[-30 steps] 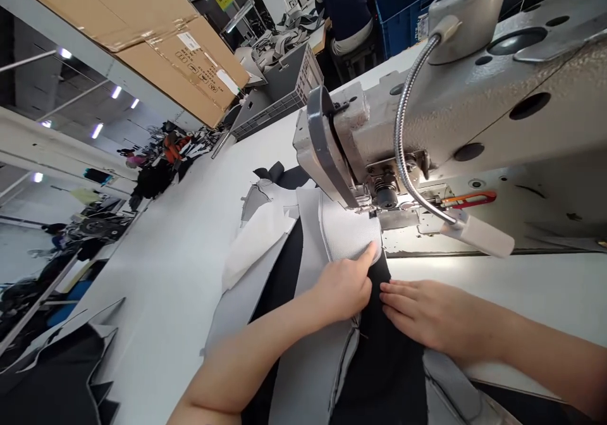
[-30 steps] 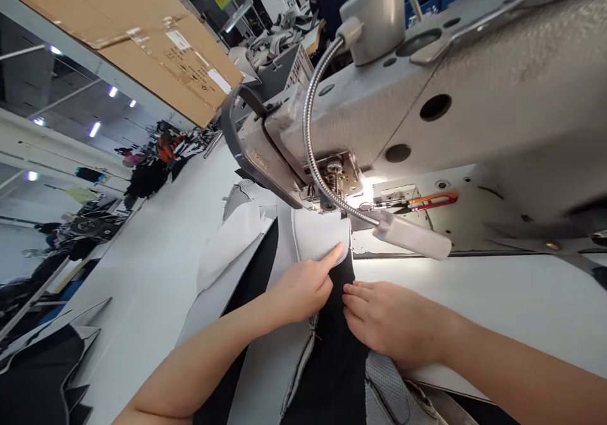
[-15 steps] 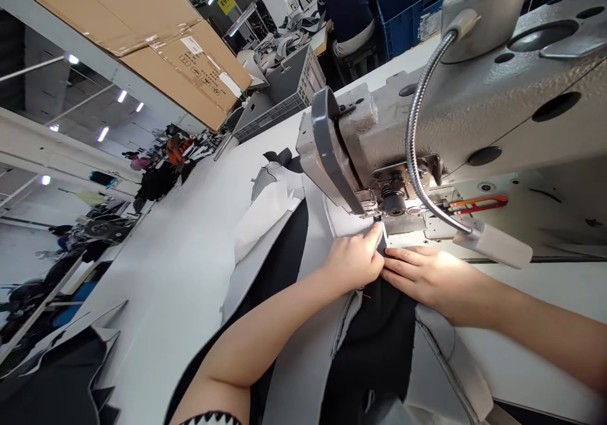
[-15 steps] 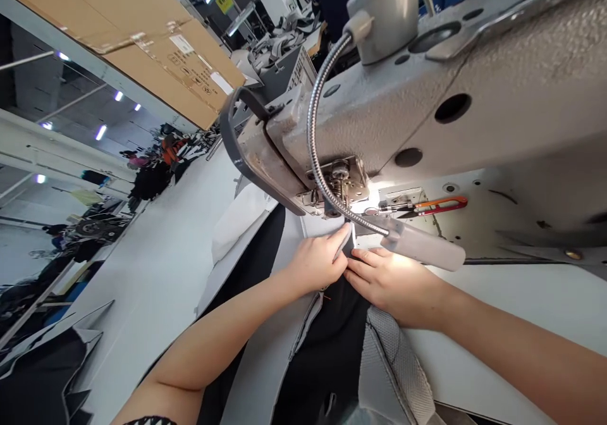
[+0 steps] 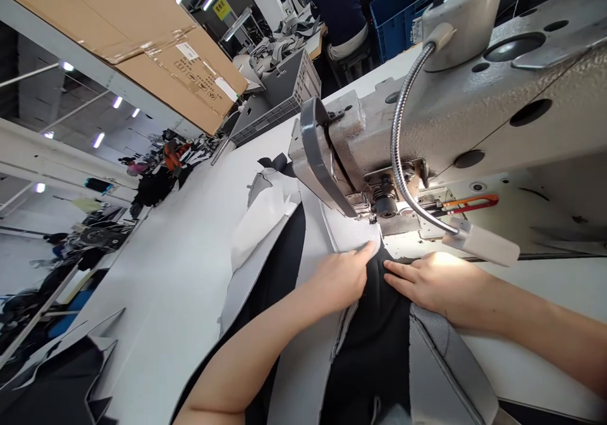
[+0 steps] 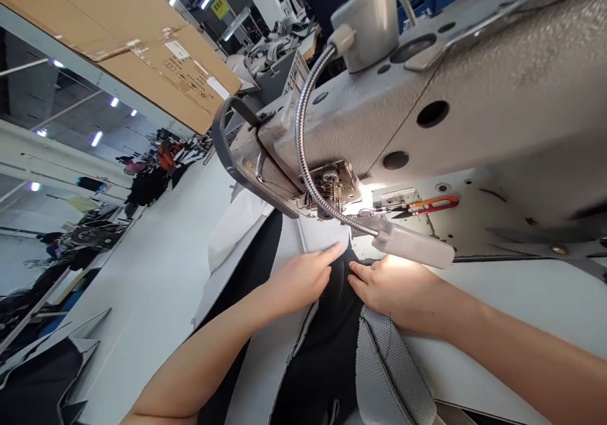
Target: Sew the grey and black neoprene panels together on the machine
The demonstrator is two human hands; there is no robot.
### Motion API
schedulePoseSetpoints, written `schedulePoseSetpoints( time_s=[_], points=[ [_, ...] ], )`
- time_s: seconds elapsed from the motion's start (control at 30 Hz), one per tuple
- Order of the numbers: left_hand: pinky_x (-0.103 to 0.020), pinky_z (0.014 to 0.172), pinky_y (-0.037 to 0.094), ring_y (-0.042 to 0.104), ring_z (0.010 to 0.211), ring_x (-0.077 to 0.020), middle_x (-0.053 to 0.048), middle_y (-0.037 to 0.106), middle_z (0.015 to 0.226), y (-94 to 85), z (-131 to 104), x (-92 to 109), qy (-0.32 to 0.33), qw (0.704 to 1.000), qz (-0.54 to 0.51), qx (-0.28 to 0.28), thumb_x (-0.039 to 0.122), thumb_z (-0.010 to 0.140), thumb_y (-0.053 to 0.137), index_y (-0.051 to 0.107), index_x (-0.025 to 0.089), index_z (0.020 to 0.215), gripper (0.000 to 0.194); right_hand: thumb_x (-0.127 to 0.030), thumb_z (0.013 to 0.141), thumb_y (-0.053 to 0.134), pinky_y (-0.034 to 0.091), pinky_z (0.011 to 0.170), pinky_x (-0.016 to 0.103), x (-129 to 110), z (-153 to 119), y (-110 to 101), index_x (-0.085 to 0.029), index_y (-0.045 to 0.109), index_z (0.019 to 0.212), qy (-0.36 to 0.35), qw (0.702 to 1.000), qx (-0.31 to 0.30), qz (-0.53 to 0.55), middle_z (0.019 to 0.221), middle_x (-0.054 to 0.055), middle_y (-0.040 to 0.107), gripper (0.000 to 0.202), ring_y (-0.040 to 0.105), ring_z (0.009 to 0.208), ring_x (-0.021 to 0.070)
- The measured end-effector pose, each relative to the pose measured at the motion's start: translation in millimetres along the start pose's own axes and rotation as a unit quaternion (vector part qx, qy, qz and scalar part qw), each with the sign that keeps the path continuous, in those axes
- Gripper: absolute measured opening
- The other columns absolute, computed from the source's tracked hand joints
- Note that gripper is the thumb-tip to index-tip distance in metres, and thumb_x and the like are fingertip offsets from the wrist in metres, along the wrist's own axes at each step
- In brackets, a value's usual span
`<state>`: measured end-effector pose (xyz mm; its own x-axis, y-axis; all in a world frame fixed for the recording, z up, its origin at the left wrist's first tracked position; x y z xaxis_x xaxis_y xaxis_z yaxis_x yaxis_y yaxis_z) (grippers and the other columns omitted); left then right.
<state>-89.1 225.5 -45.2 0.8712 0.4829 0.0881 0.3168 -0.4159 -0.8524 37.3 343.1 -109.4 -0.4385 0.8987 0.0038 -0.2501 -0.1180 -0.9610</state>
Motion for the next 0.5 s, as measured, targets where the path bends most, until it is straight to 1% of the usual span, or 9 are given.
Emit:
schedulePoseSetpoints(
  time_s=[0.1,0.17,0.27,0.33,0.4,0.43,0.5],
  points=[
    [-0.034,0.077,0.053,0.068,0.094,-0.0262,-0.009,0.070,0.107,6.4,11,7,-0.014,0.999,0.049,-0.008,0.014,0.087,0.036,0.033,0.018,0.146,0.059,-0.006,0.063,0.054,0.044,0.053,0.031,1,0,-1,-0.011,0.062,0.120,-0.017,1.000,0.007,-0.012,0.124,0.014,0.063,0.057,0.059,0.060,0.0166],
    [-0.034,0.078,0.053,0.068,0.093,-0.0262,-0.009,0.070,0.105,8.2,18,7,-0.018,0.998,0.062,0.008,0.014,0.087,0.036,0.033,0.017,0.146,0.059,-0.005,0.064,0.052,0.047,0.060,0.032,3,-1,1,-0.011,0.061,0.122,-0.002,1.000,0.013,-0.015,0.127,0.014,0.062,0.060,0.062,0.068,0.0184],
    [-0.034,0.079,0.053,0.067,0.092,-0.0257,-0.010,0.068,0.106,8.7,27,5,-0.020,0.997,0.066,0.043,0.014,0.089,0.034,0.032,0.015,0.146,0.057,-0.001,0.062,0.051,0.049,0.070,0.032,7,0,10,-0.012,0.059,0.126,0.039,0.999,0.020,-0.021,0.131,0.014,0.059,0.065,0.064,0.080,0.0209],
    [-0.036,0.079,0.054,0.066,0.092,-0.0262,-0.012,0.065,0.112,8.3,28,4,-0.012,0.996,0.065,0.056,0.015,0.089,0.034,0.031,0.014,0.146,0.057,0.001,0.062,0.050,0.050,0.072,0.032,10,3,15,-0.013,0.059,0.127,0.071,0.997,0.029,-0.023,0.132,0.015,0.058,0.067,0.064,0.085,0.0214],
    [-0.038,0.081,0.054,0.064,0.096,-0.0274,-0.014,0.060,0.117,7.2,24,4,0.002,0.996,0.074,0.055,0.014,0.087,0.038,0.030,0.012,0.147,0.060,0.001,0.062,0.051,0.051,0.072,0.032,11,7,16,-0.011,0.059,0.126,0.086,0.995,0.038,-0.024,0.132,0.018,0.057,0.065,0.064,0.087,0.0217],
    [-0.039,0.083,0.053,0.063,0.098,-0.0280,-0.015,0.058,0.119,6.3,21,4,0.008,0.995,0.082,0.052,0.012,0.085,0.040,0.029,0.012,0.147,0.062,0.001,0.062,0.052,0.051,0.071,0.031,11,8,15,-0.010,0.059,0.125,0.085,0.995,0.042,-0.025,0.132,0.020,0.057,0.065,0.065,0.086,0.0221],
    [-0.039,0.087,0.052,0.060,0.103,-0.0278,-0.015,0.056,0.118,4.0,16,2,0.015,0.995,0.088,0.042,0.007,0.083,0.039,0.031,0.011,0.145,0.063,0.001,0.061,0.053,0.052,0.068,0.031,9,10,11,-0.009,0.058,0.126,0.063,0.997,0.040,-0.017,0.132,0.021,0.056,0.065,0.065,0.084,0.0221]
  ],
)
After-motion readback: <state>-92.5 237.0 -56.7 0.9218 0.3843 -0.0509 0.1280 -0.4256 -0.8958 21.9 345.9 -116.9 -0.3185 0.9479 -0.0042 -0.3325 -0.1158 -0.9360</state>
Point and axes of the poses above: each hand's wrist, its own z-axis towards the middle knuckle, its own y-axis out of the palm, x = y × z, the point moved 3 cm from there along z, towards the middle knuckle
